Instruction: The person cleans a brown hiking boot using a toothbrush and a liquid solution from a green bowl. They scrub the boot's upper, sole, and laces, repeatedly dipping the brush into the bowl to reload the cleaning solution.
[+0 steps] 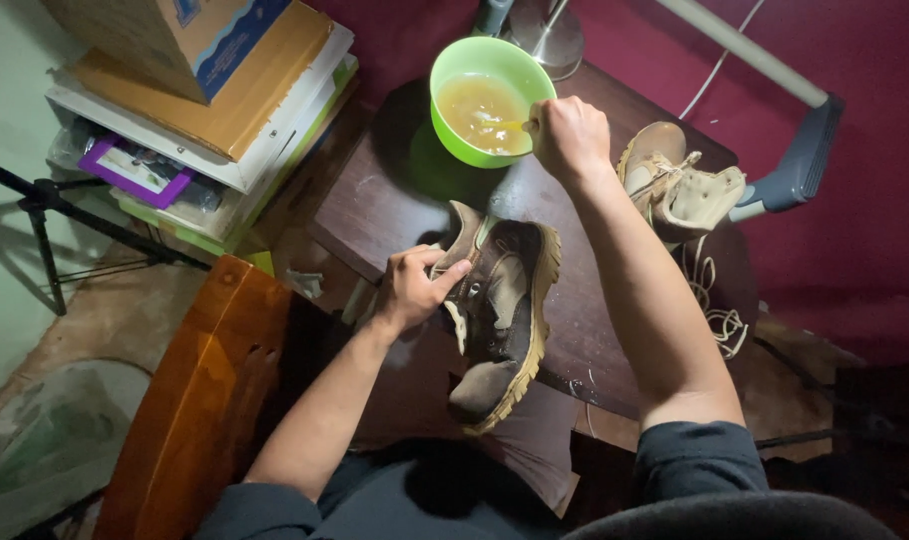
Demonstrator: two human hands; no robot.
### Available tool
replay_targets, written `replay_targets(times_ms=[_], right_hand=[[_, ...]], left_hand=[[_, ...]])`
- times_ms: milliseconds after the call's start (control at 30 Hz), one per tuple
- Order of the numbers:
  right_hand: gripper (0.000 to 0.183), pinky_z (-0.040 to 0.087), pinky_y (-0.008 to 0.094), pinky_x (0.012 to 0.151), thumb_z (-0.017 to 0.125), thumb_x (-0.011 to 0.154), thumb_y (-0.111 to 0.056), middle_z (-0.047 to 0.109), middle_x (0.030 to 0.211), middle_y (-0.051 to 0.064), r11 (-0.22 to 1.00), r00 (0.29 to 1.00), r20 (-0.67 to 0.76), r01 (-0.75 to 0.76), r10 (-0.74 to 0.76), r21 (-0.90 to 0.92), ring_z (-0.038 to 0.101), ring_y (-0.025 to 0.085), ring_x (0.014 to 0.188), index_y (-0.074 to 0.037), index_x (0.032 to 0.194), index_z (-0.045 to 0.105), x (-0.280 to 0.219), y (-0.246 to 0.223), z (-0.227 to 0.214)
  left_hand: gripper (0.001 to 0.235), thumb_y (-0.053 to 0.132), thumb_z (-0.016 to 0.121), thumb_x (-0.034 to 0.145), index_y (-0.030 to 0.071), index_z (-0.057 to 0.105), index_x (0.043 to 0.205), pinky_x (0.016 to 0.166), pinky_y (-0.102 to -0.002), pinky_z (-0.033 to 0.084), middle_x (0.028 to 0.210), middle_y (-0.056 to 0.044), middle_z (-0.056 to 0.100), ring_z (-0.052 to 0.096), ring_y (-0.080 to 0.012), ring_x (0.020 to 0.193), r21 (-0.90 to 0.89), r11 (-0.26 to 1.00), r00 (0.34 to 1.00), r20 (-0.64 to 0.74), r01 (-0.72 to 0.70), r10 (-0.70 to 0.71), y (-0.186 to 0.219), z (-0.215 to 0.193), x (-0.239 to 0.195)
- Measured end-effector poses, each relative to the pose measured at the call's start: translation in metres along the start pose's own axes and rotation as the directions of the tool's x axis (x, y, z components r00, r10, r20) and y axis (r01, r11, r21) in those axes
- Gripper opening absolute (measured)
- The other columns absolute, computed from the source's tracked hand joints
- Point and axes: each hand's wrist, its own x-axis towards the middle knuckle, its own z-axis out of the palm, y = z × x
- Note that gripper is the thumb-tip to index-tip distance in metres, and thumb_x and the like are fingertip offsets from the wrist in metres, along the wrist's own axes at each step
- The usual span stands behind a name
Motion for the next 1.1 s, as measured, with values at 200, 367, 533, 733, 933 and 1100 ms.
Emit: replay_targets(times_ms=[200, 367, 533, 733, 933, 1100], right_hand=[[0.013, 0.045, 0.05, 0.042, 0.064, 0.07, -0.002, 0.062, 0.073, 0.009, 0.998, 0.995, -0.083, 0.054, -0.05, 0.038, 0.058, 0.036, 0.062, -0.011, 0.079, 0.067, -0.003, 0.002, -0.003], [0.022, 0.056, 0.053, 0.051, 0.072, 0.085, -0.012, 0.073, 0.086, 0.016, 0.998, 0.999, -0.037, 0.037, -0.036, 0.047, 0.068, 0.039, 0.076, -0.01, 0.107, 0.075, -0.009, 0.003, -0.012], [0.038, 0.055, 0.054, 0.047, 0.062, 0.072, 0.001, 0.072, 0.088, 0.013, 0.997, 0.99, -0.122, 0.072, -0.068, 0.027, 0.065, 0.038, 0.077, -0.008, 0.106, 0.075, -0.013, 0.01, -0.009], [0.043, 0.055, 0.057, 0.049, 0.063, 0.078, -0.001, 0.075, 0.089, 0.019, 0.999, 0.994, -0.102, 0.048, -0.046, 0.019, 0.064, 0.04, 0.078, -0.009, 0.118, 0.076, -0.018, 0.011, -0.018], [0.047, 0.052, 0.049, 0.04, 0.049, 0.079, 0.006, 0.064, 0.085, 0.01, 0.997, 0.975, -0.212, 0.049, -0.059, -0.052, 0.057, 0.033, 0.073, -0.009, 0.114, 0.076, -0.038, 0.021, -0.019], [0.031, 0.063, 0.036, 0.064, 0.07, 0.082, -0.008, 0.06, 0.092, 0.003, 0.983, 0.945, -0.315, 0.031, -0.088, -0.182, 0.063, 0.023, 0.089, -0.019, 0.11, 0.07, -0.066, 0.031, 0.001]], left_hand=[[0.062, 0.044, 0.071, 0.092, 0.007, 0.039, 0.055, 0.081, -0.04, 0.055, 0.056, -0.003, 0.031, 0.073, -0.0291, 0.078, 0.078, 0.996, 0.999, 0.018, 0.043, -0.044, -0.009, 0.002, -0.002], [0.061, 0.036, 0.073, 0.093, 0.01, 0.033, 0.057, 0.056, -0.035, 0.028, 0.057, 0.001, 0.029, 0.031, -0.0166, 0.058, 0.048, 0.997, 0.998, -0.031, -0.056, 0.057, -0.006, 0.002, -0.001], [0.059, 0.034, 0.074, 0.094, 0.01, 0.034, 0.057, 0.055, -0.034, 0.027, 0.057, 0.001, 0.031, 0.03, -0.0154, 0.058, 0.033, 0.996, 0.996, -0.036, -0.085, 0.086, -0.004, 0.001, -0.001], [0.057, 0.035, 0.074, 0.092, 0.008, 0.041, 0.054, 0.056, -0.035, 0.031, 0.055, 0.0, 0.035, 0.033, -0.0169, 0.056, 0.023, 0.996, 0.995, -0.049, -0.081, 0.082, -0.004, 0.002, 0.0], [0.06, 0.034, 0.073, 0.094, 0.012, 0.032, 0.056, 0.055, -0.034, 0.024, 0.057, 0.002, 0.028, 0.027, -0.0152, 0.058, 0.028, 0.993, 0.991, -0.059, -0.116, 0.118, -0.008, 0.003, -0.003], [0.041, 0.041, 0.077, 0.09, 0.014, 0.063, 0.063, 0.057, -0.032, 0.05, 0.06, -0.01, 0.058, 0.067, -0.0288, 0.062, -0.003, 0.998, 0.998, 0.006, 0.056, -0.056, -0.01, 0.0, -0.003]])
